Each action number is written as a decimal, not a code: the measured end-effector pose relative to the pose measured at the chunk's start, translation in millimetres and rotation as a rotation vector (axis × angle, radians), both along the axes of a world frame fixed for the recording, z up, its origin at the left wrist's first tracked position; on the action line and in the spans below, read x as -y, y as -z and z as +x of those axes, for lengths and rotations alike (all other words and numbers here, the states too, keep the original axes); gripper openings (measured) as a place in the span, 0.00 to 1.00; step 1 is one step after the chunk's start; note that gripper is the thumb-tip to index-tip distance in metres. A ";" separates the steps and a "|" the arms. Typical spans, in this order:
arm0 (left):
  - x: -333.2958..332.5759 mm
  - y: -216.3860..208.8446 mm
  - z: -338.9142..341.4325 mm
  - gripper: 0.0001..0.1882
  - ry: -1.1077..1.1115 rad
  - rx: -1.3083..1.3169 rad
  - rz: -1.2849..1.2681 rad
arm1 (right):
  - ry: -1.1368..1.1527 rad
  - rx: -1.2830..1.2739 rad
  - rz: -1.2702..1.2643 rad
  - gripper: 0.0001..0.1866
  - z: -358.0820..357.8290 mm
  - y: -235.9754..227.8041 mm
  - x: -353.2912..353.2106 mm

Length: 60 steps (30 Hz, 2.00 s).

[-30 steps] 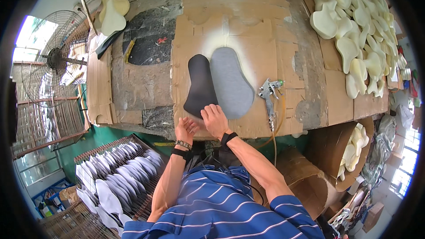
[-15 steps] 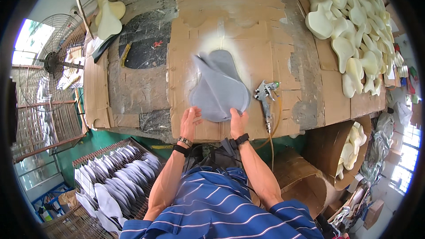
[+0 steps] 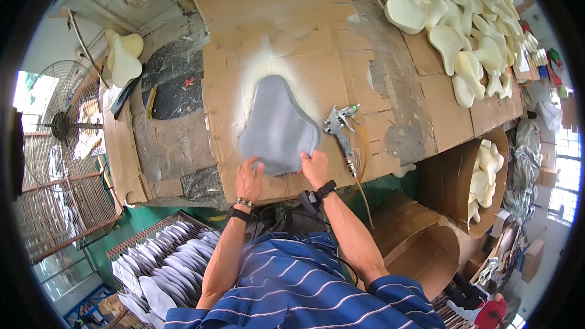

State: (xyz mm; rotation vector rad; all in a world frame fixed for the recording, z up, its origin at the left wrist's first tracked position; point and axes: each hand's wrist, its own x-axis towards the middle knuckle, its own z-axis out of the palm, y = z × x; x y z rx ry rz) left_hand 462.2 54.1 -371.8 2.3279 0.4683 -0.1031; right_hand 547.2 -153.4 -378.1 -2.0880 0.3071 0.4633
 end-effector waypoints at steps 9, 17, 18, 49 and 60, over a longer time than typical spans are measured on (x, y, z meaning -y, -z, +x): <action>15.5 -2.9 6.1 0.23 0.133 0.085 0.084 | 0.014 0.206 -0.076 0.20 4.6 30.9 12.8; 19.6 -5.0 7.1 0.25 0.125 0.043 0.049 | -0.017 0.139 -0.038 0.19 16.8 4.5 20.6; 20.3 -5.5 7.4 0.25 0.122 0.026 0.041 | -0.034 0.137 -0.058 0.19 17.6 2.2 21.1; -0.9 46.7 -5.7 0.26 -0.068 0.181 -0.224 | 0.130 0.343 -0.070 0.10 -56.0 -146.5 141.6; -75.2 97.8 -78.8 0.15 -0.339 -0.065 -0.604 | -0.029 0.388 0.020 0.16 -209.7 -304.7 111.9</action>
